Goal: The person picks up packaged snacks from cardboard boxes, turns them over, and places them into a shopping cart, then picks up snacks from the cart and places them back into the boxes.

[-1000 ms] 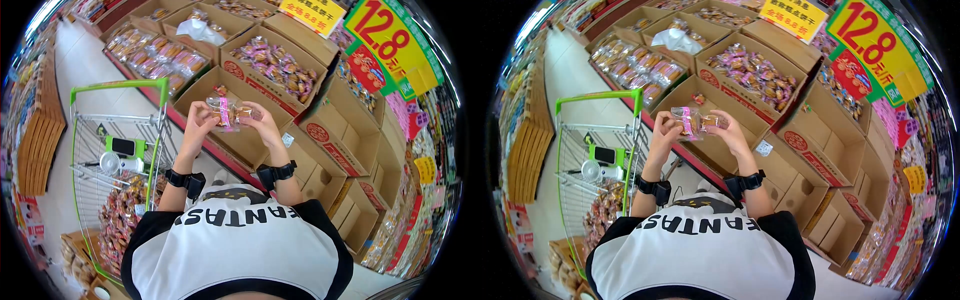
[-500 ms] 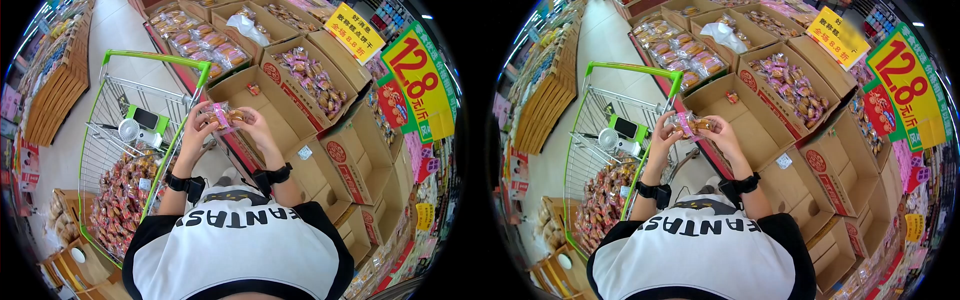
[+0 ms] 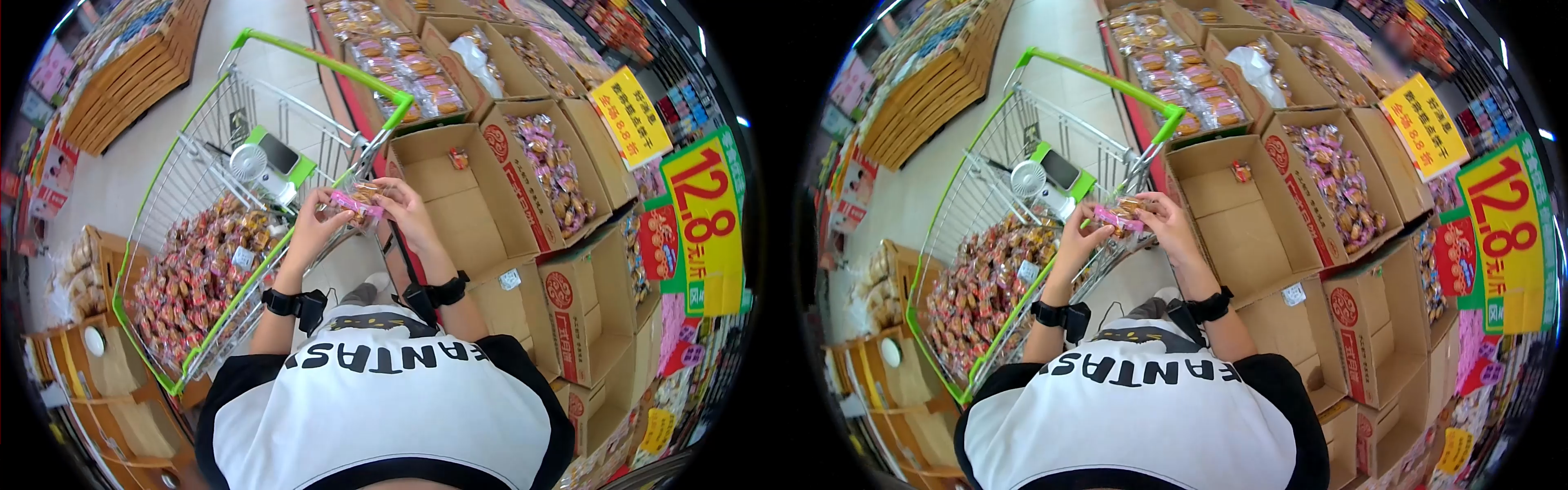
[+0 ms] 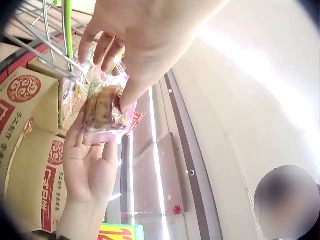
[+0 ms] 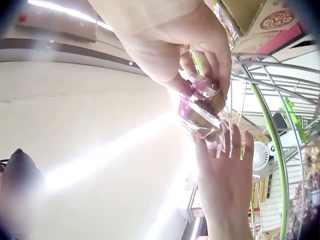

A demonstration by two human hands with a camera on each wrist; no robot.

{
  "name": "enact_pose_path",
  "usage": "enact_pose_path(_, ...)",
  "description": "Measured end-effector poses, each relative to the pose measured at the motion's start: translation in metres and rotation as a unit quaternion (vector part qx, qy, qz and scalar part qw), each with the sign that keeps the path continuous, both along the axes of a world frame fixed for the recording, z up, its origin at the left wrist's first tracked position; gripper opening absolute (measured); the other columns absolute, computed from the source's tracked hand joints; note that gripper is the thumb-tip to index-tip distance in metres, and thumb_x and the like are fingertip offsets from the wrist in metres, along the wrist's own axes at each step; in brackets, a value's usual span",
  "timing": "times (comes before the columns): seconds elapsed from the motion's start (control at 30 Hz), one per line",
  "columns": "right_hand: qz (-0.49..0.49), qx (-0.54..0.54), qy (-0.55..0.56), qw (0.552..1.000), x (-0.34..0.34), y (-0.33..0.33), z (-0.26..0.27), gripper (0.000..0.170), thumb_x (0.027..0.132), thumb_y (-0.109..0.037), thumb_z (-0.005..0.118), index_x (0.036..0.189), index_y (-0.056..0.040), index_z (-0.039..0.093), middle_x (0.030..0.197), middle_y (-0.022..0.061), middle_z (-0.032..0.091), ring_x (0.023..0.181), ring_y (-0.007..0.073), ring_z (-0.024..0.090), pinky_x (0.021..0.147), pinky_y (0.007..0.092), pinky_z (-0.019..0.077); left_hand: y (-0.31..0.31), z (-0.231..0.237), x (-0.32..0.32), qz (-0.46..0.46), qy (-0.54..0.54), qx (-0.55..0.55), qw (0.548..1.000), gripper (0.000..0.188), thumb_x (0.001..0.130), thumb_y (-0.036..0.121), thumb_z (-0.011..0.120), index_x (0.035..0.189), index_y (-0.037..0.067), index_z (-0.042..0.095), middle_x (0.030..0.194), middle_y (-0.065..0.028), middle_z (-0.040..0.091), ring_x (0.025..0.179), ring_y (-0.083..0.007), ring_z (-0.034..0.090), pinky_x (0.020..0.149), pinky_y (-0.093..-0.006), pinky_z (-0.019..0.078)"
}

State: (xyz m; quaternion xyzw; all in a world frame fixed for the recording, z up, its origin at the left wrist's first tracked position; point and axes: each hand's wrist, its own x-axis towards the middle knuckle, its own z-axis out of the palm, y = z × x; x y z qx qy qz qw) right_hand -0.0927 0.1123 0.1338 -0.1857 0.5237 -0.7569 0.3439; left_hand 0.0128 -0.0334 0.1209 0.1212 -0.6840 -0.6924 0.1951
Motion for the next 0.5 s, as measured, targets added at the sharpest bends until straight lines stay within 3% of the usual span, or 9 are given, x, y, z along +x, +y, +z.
enact_pose_path(0.2,0.152,0.044,-0.012,0.987,0.027,-0.039,-0.009,0.026,0.086,-0.017,0.043,0.109,-0.0052,0.049,0.103,0.0054,0.053,0.092,0.0124,0.051,0.075,0.0253,0.0437,-0.023,0.021,0.05,-0.004,-0.052,0.12,0.991,0.03,0.075,0.005,0.059,0.097,0.001,0.039,0.094,-0.0075,0.05,0.086,-0.0122,0.051,0.071,-0.0253,0.0443)
enact_pose_path(0.33,0.262,0.031,-0.025,0.964,0.045,-0.068,-0.006,0.035,0.087,-0.025,0.039,0.114,-0.0036,0.045,0.103,0.0091,0.052,0.09,0.0144,0.053,0.076,0.0267,0.0446,-0.049,0.031,0.092,0.025,-0.041,0.144,0.988,0.038,0.074,0.005,0.06,0.102,0.001,0.033,0.092,-0.01,0.05,0.08,-0.0153,0.054,0.066,-0.0269,0.0468)
enact_pose_path(0.43,0.352,0.082,-0.055,0.931,0.059,-0.085,-0.003,0.04,0.088,-0.03,0.04,0.116,-0.0013,0.04,0.1,0.0108,0.052,0.089,0.0159,0.054,0.075,0.0278,0.0459,-0.061,0.035,0.119,0.063,-0.081,0.146,0.984,0.037,0.075,0.007,0.06,0.102,0.002,0.035,0.09,-0.01,0.051,0.076,-0.0162,0.056,0.064,-0.0268,0.0468)
enact_pose_path(0.5,0.366,0.071,-0.006,0.928,0.067,-0.096,-0.003,0.04,0.086,-0.028,0.044,0.115,-0.0005,0.04,0.097,0.011,0.053,0.085,0.016,0.055,0.072,0.0267,0.0465,-0.064,0.032,0.129,0.139,-0.163,0.105,0.971,0.031,0.076,0.011,0.057,0.102,0.007,0.04,0.091,-0.0071,0.051,0.072,-0.0115,0.057,0.051,-0.0187,0.0389)
